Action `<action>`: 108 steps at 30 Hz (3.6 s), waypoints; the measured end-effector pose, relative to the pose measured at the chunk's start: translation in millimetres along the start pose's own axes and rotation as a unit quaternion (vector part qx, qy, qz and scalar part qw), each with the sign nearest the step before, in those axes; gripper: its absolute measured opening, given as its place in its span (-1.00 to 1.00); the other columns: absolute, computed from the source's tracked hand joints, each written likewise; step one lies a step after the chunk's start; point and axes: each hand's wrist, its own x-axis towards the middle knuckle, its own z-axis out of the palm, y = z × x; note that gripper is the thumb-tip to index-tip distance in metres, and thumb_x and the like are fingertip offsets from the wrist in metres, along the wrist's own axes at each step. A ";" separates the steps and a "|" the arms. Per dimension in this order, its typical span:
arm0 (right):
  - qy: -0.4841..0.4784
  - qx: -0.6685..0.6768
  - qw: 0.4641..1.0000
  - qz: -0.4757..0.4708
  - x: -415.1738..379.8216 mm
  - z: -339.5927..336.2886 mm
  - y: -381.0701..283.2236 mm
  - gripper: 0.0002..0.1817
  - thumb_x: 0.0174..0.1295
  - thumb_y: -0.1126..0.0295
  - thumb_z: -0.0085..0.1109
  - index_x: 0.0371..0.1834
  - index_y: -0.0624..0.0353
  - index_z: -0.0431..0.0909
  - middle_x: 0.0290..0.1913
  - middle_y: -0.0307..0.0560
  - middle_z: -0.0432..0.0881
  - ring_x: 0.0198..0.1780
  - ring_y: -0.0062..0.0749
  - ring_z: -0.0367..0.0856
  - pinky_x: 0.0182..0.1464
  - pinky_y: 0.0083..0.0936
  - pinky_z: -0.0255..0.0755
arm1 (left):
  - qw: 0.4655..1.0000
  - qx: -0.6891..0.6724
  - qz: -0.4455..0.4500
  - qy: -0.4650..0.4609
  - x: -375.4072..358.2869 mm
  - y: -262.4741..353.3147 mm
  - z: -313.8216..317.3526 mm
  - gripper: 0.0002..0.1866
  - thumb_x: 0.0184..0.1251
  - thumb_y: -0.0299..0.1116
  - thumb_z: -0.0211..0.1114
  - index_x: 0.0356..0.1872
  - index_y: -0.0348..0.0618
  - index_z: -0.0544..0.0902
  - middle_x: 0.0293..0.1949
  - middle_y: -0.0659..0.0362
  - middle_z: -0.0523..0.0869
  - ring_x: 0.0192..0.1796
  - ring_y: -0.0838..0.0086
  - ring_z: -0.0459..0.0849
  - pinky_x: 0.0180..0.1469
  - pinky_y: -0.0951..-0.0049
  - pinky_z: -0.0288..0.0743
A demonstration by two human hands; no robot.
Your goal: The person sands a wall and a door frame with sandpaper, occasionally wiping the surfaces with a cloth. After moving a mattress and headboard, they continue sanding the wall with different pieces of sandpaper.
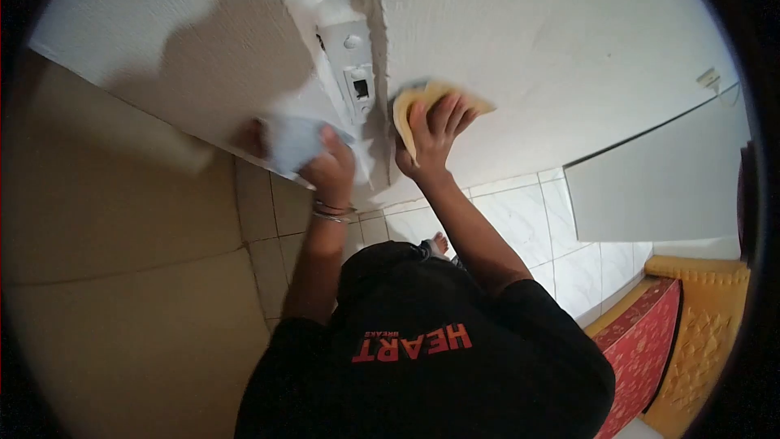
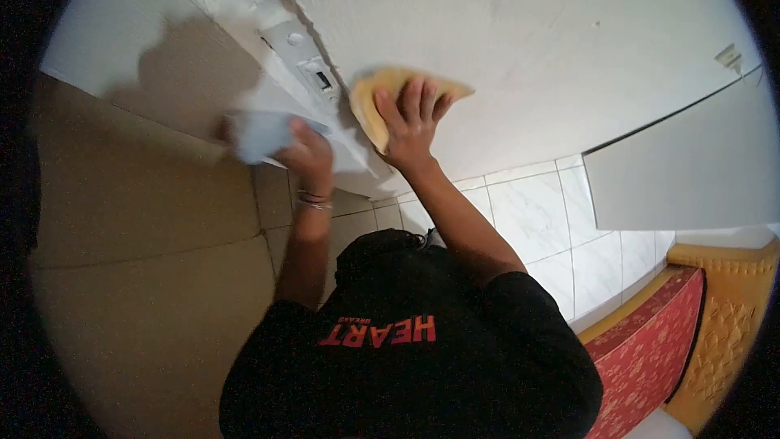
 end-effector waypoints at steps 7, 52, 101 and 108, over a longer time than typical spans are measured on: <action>-0.084 0.034 0.992 0.092 -57.4 -0.8 13.1 -0.54 0.03 0.17 -0.06 0.01 0.12 0.39 0.31 0.31 -0.26 0.34 0.17 -0.41 0.21 0.13 -0.58 | 0.991 0.018 0.002 -0.130 -42.6 3.2 -20.9 -0.34 0.26 -0.25 -0.11 0.17 -0.59 -0.12 0.23 -0.34 -0.15 0.30 -0.11 -0.24 0.27 0.09 -0.44; 0.004 0.059 0.998 0.020 107.4 -55.1 1.4 -0.43 -0.06 0.34 -0.08 0.16 0.06 0.28 0.32 0.25 -0.23 0.34 0.19 -0.40 0.22 0.08 -0.54 | 0.992 -0.051 0.052 0.100 56.9 37.4 -11.3 -0.30 0.22 -0.10 -0.07 0.22 -0.37 -0.08 0.24 -0.26 -0.15 0.30 -0.07 -0.21 0.24 -0.02 -0.37; 0.040 0.159 0.984 0.074 134.1 -92.0 20.9 -0.47 0.09 0.38 -0.18 0.21 0.17 0.17 0.32 0.22 -0.15 0.36 0.07 -0.35 0.24 0.01 -0.60 | 0.996 -0.051 -0.015 0.075 86.8 47.6 -54.5 -0.29 0.31 -0.13 -0.19 0.22 -0.46 -0.28 0.27 -0.26 -0.24 0.34 0.03 -0.30 0.30 0.17 -0.44; -0.317 0.164 0.930 0.084 -86.0 -53.2 -10.0 -0.44 0.14 0.26 -0.11 0.23 0.18 0.08 0.20 0.30 0.09 0.27 0.11 -0.01 0.26 -0.10 -0.17 | 0.973 -0.033 -0.054 -0.222 -128.2 7.1 -36.4 -0.45 0.28 -0.23 -0.11 0.21 -0.37 0.08 0.23 -0.22 0.05 0.29 -0.07 -0.05 0.26 0.14 -0.15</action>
